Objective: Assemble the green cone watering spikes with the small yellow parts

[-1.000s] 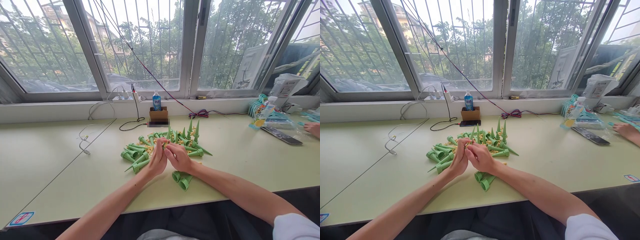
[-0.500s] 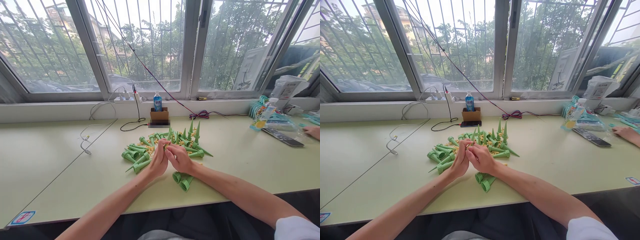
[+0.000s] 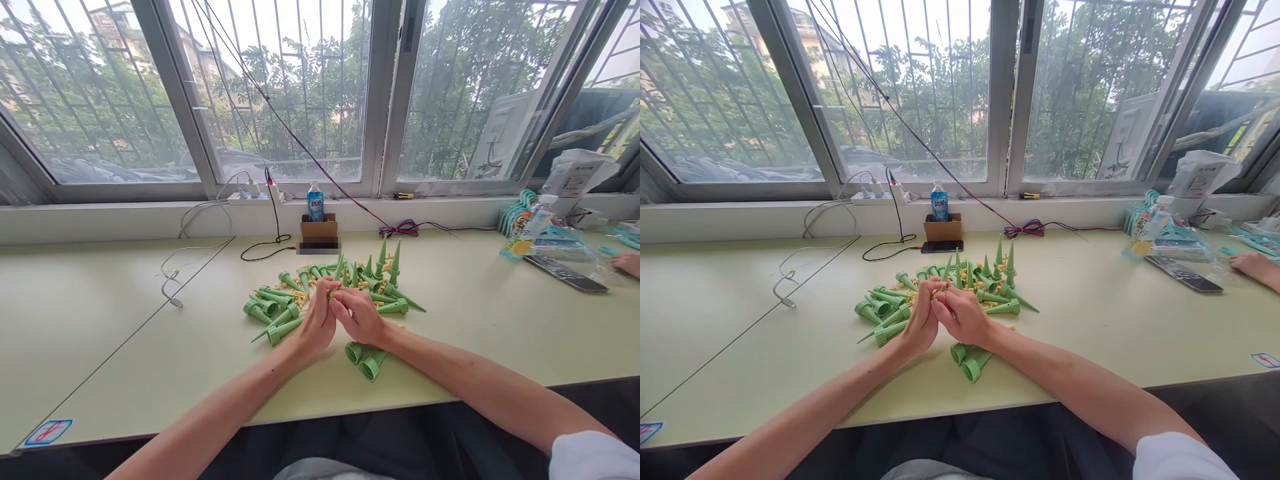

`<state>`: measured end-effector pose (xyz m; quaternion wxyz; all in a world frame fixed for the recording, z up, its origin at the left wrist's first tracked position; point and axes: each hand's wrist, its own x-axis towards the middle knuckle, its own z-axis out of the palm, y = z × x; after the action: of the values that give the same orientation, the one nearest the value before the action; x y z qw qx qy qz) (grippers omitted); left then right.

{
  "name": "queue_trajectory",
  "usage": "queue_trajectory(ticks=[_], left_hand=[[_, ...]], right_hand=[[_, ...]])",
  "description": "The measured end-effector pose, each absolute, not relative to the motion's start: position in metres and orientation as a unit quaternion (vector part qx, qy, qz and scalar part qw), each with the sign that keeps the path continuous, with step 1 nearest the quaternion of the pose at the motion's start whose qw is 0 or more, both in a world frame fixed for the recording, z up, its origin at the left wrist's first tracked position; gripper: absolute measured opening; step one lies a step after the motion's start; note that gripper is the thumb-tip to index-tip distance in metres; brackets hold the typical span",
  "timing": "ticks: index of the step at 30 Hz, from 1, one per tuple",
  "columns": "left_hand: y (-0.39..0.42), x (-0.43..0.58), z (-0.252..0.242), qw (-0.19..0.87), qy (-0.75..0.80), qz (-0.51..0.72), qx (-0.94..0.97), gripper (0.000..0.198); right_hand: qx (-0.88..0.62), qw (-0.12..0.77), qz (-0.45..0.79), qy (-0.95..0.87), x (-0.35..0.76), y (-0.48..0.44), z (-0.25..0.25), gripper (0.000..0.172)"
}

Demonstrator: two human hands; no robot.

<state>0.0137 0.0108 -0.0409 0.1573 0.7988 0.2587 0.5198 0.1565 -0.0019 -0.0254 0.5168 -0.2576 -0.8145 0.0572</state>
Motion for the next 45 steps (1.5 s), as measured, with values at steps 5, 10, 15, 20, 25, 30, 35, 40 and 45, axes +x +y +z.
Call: queue_trajectory(ticks=[5, 10, 15, 20, 25, 30, 35, 40, 45], left_hand=[[0.012, 0.013, -0.042, 0.162, 0.263, 0.512, 0.802, 0.018], [0.013, 0.014, -0.041, 0.15, 0.252, 0.517, 0.804, 0.018], [0.013, 0.014, -0.036, 0.126, 0.257, 0.523, 0.803, 0.017], [0.014, 0.016, -0.029, 0.15, 0.282, 0.517, 0.794, 0.02], [0.014, 0.015, -0.028, 0.196, 0.295, 0.517, 0.78, 0.031], [0.017, 0.014, -0.028, 0.199, 0.298, 0.516, 0.778, 0.032], [0.015, 0.018, -0.02, 0.176, 0.285, 0.527, 0.781, 0.031], [0.01, 0.024, -0.016, 0.187, 0.321, 0.5, 0.782, 0.047], [0.011, 0.025, -0.018, 0.211, 0.344, 0.462, 0.79, 0.06]], right_hand=[[-0.26, 0.515, 0.061, -0.815, 0.157, -0.002, -0.025, 0.032], [-0.257, 0.517, 0.061, -0.814, 0.157, -0.002, -0.025, 0.032], [-0.257, 0.518, 0.07, -0.813, 0.157, 0.0, -0.026, 0.032], [-0.261, 0.526, 0.092, -0.804, 0.155, 0.002, -0.024, 0.031], [-0.267, 0.524, 0.097, -0.803, 0.153, 0.003, -0.026, 0.032], [-0.272, 0.519, 0.097, -0.805, 0.152, 0.003, -0.027, 0.034], [-0.279, 0.523, 0.117, -0.797, 0.158, 0.006, -0.025, 0.04], [-0.368, 0.571, 0.118, -0.724, 0.167, 0.012, -0.017, 0.036], [-0.431, 0.56, 0.144, -0.693, 0.166, 0.016, -0.017, 0.024]])
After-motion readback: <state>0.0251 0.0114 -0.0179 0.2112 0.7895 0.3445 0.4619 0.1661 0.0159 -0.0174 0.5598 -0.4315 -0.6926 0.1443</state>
